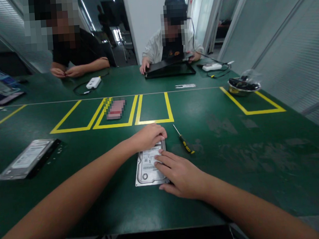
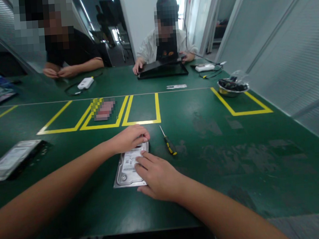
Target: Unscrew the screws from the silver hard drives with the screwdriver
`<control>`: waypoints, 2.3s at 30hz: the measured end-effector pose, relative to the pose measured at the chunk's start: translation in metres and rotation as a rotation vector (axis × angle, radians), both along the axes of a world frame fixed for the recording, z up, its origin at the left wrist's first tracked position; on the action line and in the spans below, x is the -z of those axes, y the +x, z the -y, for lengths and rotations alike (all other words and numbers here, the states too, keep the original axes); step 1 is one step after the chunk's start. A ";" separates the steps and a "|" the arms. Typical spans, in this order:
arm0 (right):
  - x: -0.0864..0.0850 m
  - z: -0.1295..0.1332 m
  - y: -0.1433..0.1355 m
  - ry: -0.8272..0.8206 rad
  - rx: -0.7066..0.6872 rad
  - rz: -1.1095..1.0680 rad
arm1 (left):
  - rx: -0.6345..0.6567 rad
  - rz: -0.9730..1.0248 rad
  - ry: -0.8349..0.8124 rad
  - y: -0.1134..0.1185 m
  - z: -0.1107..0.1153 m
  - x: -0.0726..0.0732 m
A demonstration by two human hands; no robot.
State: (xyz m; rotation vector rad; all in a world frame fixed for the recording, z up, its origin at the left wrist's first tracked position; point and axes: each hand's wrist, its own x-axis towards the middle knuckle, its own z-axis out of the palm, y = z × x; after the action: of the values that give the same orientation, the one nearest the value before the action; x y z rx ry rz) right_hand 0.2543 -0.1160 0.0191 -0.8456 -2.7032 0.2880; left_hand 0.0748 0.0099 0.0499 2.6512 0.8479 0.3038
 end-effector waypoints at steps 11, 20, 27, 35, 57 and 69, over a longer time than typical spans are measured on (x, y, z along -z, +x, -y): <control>0.000 0.000 0.000 -0.011 0.004 0.000 | -0.126 0.018 -0.146 0.002 -0.007 0.006; 0.000 0.000 0.001 -0.028 0.003 0.008 | -0.196 -0.020 -0.283 0.007 -0.011 0.000; 0.001 0.000 0.001 -0.031 0.003 0.001 | -0.256 0.015 -0.336 0.007 -0.016 0.006; 0.001 0.000 0.001 -0.028 0.005 0.019 | -0.350 -0.026 -0.460 0.011 -0.015 0.000; 0.002 -0.002 0.002 0.065 -0.001 -0.046 | -0.521 -0.055 0.207 -0.013 0.072 0.005; -0.020 -0.022 0.020 0.217 0.846 0.367 | -0.566 0.004 0.246 -0.023 0.074 0.020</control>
State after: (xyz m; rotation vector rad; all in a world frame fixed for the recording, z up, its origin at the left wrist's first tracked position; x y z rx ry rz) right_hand 0.2745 -0.0940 0.0392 -1.9856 -2.3112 -0.3716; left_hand 0.0514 -0.0644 0.0295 2.5630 1.6479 0.5802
